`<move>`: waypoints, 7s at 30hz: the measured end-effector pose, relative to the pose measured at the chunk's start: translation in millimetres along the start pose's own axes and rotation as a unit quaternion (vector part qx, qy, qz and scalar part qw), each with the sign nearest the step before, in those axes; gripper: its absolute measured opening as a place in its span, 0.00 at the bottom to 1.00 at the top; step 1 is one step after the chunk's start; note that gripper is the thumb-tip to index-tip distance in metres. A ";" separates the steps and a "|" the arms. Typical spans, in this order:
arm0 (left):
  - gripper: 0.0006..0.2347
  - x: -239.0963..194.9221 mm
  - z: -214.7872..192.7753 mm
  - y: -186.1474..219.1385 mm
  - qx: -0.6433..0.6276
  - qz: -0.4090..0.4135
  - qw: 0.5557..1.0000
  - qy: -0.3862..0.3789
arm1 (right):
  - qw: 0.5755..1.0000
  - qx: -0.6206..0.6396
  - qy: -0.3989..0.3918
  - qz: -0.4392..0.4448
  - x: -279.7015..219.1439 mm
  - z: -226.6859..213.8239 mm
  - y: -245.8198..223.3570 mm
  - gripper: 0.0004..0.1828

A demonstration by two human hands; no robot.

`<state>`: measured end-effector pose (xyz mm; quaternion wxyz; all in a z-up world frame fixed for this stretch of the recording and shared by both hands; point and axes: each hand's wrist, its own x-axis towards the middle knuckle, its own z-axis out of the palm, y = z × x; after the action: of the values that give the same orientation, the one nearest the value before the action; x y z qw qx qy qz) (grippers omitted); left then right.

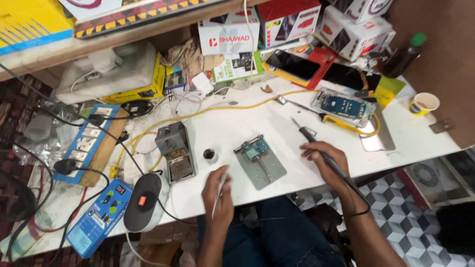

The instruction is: The person uses a soldering iron and tweezers to solder components on a small circuit board. They repeatedly apply solder to specific points on the board while holding it steady with the tweezers.

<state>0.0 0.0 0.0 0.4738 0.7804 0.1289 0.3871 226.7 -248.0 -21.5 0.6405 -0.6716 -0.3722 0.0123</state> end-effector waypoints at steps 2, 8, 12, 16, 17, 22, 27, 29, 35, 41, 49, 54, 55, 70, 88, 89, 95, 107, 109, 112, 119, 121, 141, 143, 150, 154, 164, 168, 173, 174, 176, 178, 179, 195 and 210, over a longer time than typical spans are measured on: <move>0.17 16.4 20.3 1.5 -0.059 -0.125 0.990 -0.025 | 1.000 -0.018 -0.010 -0.018 0.7 -4.9 -8.8 0.20; 0.14 44.9 35.2 -8.1 -0.226 -0.164 0.959 -0.038 | 0.991 0.115 -0.026 0.056 13.3 -10.6 -21.2 0.19; 0.12 51.5 35.2 -19.7 -0.213 -0.180 0.960 -0.008 | 0.978 0.167 -0.049 0.118 30.1 -4.9 -20.7 0.16; 0.10 50.1 46.9 -21.0 -0.148 -0.079 0.985 0.028 | 0.984 0.122 -0.057 0.114 39.3 6.2 -17.7 0.15; 0.10 47.0 48.0 -20.3 -0.149 -0.098 0.984 0.031 | 0.984 0.111 -0.060 0.126 37.3 7.4 -17.1 0.14; 0.11 40.2 46.0 -18.0 -0.196 -0.157 0.967 0.030 | 0.979 0.067 -0.064 0.183 30.1 7.8 -15.9 0.12; 0.12 43.3 48.0 -11.6 -0.178 -0.233 0.956 0.020 | 0.984 0.047 -0.072 0.157 32.8 10.4 -19.5 0.09; 0.12 43.3 46.8 -9.5 -0.174 -0.226 0.958 0.021 | 0.984 0.045 -0.063 0.158 32.1 11.0 -20.1 0.10; 0.12 49.9 46.9 -8.6 -0.195 -0.226 0.954 0.036 | 0.981 0.057 -0.036 0.181 33.3 13.6 -15.6 0.10; 0.11 52.7 45.5 -3.7 -0.176 -0.230 0.957 0.031 | 0.981 0.069 -0.031 0.176 34.9 13.8 -17.0 0.11; 0.10 53.1 46.7 -4.4 -0.174 -0.220 0.959 0.040 | 0.975 0.096 -0.042 0.194 39.8 15.3 -7.9 0.10; 0.10 51.9 47.3 -4.2 -0.161 -0.221 0.961 0.040 | 0.961 0.203 -0.066 0.175 56.5 10.8 4.6 0.08; 0.10 51.8 47.9 -4.0 -0.159 -0.224 0.960 0.042 | 0.964 0.196 -0.073 0.165 56.1 11.3 5.4 0.08; 0.11 65.3 54.3 -0.4 -0.156 -0.267 0.951 0.006 | 0.975 0.146 -0.060 0.157 51.4 16.7 -5.5 0.13; 0.11 64.8 55.3 -1.8 -0.161 -0.242 0.957 0.016 | 0.982 0.042 -0.079 0.164 53.2 18.1 -18.3 0.12; 0.11 64.4 54.7 -0.8 -0.167 -0.241 0.956 0.016 | 0.983 0.046 -0.081 0.161 52.7 18.3 -18.4 0.12; 0.10 65.1 53.8 1.4 -0.143 -0.237 0.961 0.013 | 0.983 0.044 -0.075 0.163 51.8 19.5 -17.8 0.11; 0.10 65.3 53.2 2.7 -0.150 -0.225 0.963 0.013 | 0.982 0.076 -0.112 0.128 50.6 17.4 -18.1 0.12; 0.10 64.9 53.3 2.4 -0.153 -0.223 0.963 0.012 | 0.981 0.081 -0.112 0.133 50.2 17.8 -17.7 0.12; 0.10 65.4 53.4 1.7 -0.152 -0.224 0.963 0.011 | 0.980 0.084 -0.111 0.144 51.1 18.2 -17.5 0.13; 0.10 62.8 54.3 -2.1 -0.184 -0.232 0.955 0.010 | 0.982 0.058 -0.113 0.139 51.3 18.3 -17.5 0.12; 0.10 61.3 54.5 -3.3 -0.204 -0.231 0.951 0.006 | 0.983 0.049 -0.114 0.138 51.7 18.3 -16.7 0.12; 0.09 61.9 54.7 -3.7 -0.172 -0.224 0.959 -0.020 | 0.981 0.041 -0.106 0.156 50.3 18.5 -18.3 0.11; 0.09 62.3 54.9 -3.5 -0.177 -0.216 0.960 -0.016 | 0.983 0.043 -0.114 0.140 50.4 17.6 -19.1 0.12; 0.09 64.2 54.1 -0.1 -0.153 -0.227 0.961 -0.025 | 0.983 0.036 -0.105 0.146 51.4 19.4 -18.5 0.11; 0.10 64.0 54.0 2.2 -0.172 -0.230 0.958 -0.020 | 0.986 0.045 -0.111 0.118 51.2 18.4 -20.2 0.11; 0.09 59.6 55.7 -12.1 -0.196 -0.240 0.951 -0.014 | 0.987 0.044 -0.113 0.104 52.1 22.9 -16.9 0.11; 0.08 58.4 60.4 -20.7 -0.191 -0.215 0.958 -0.016 | 0.990 0.034 -0.122 0.057 51.4 15.7 -17.9 0.10; 0.08 54.4 58.5 -26.6 -0.180 -0.232 0.956 -0.012 | 0.989 0.059 -0.123 0.048 51.5 19.8 -17.2 0.09; 0.08 53.7 58.5 -28.2 -0.176 -0.239 0.955 -0.013 | 0.990 0.061 -0.123 0.040 51.2 20.5 -17.3 0.09; 0.08 52.4 60.1 -33.4 -0.168 -0.224 0.960 -0.011 | 0.990 0.057 -0.121 0.043 51.5 19.9 -16.6 0.10; 0.08 49.2 61.0 -42.5 -0.168 -0.215 0.962 -0.012 | 0.990 0.055 -0.121 0.045 51.2 19.3 -16.4 0.10; 0.08 47.9 61.6 -50.0 -0.172 -0.212 0.962 -0.014 | 0.990 0.052 -0.122 0.045 51.6 20.1 -15.9 0.11; 0.08 42.2 60.8 -54.9 -0.155 -0.221 0.963 -0.003 | 0.994 0.018 -0.104 0.040 49.0 23.4 -27.4 0.11; 0.09 58.8 58.3 -10.7 -0.156 -0.203 0.966 0.003 | 0.993 0.008 -0.119 0.026 52.9 21.5 -35.1 0.11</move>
<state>83.3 1.6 4.7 0.6584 0.6527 0.2243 0.3003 237.4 -205.9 29.5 0.5963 -0.6698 -0.4281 0.1119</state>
